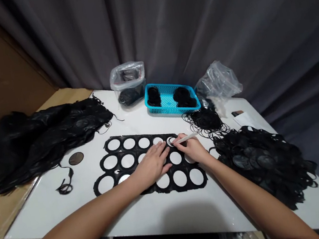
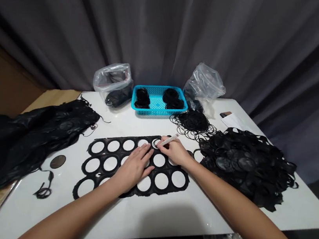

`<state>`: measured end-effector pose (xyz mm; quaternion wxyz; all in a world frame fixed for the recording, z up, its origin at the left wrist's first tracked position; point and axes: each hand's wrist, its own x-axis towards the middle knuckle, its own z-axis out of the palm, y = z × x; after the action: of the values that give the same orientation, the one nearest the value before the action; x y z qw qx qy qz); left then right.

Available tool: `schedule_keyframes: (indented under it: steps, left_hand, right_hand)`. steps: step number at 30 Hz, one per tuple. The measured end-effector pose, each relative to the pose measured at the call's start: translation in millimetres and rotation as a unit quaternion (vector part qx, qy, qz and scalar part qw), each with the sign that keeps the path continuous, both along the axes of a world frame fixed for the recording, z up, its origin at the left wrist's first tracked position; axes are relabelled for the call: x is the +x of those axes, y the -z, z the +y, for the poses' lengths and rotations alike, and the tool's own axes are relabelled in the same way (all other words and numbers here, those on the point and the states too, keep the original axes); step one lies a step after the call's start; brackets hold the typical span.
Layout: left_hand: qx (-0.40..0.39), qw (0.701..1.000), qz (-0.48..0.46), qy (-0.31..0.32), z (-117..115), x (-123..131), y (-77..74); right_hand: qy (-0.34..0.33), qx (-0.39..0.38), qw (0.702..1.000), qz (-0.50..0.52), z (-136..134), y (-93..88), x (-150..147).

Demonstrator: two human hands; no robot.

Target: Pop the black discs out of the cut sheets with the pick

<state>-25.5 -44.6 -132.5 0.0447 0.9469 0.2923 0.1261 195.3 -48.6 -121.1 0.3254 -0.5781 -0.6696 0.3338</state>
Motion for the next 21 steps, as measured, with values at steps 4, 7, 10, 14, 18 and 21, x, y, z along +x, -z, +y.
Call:
schedule_keyframes:
  steps: [4,7,10,14,18,21]
  left_hand:
    - [-0.022,1.0,-0.021,0.003,0.3,0.7,2.8]
    - [-0.033,0.999,-0.034,0.004,0.6,0.2,4.7]
    - [-0.036,0.999,-0.033,0.005,0.7,0.2,5.5]
    - [-0.032,0.999,-0.023,0.002,0.2,0.9,4.3]
    - [-0.029,0.999,-0.022,0.001,-0.5,1.3,3.8]
    - [-0.033,0.999,-0.03,0.001,-0.5,1.0,4.4]
  right_hand:
    - [-0.008,-0.005,1.0,0.016,-1.1,2.9,-1.1]
    - [-0.012,0.001,1.0,0.009,-1.4,4.3,-1.9]
    - [-0.013,0.008,1.0,-0.006,-2.1,4.9,-2.8]
    - [-0.007,0.008,1.0,-0.006,-2.6,4.1,-3.8]
    - [-0.001,0.008,1.0,-0.002,-1.6,2.3,-3.6]
    - [-0.012,0.034,0.999,-0.03,-5.1,1.3,-5.6]
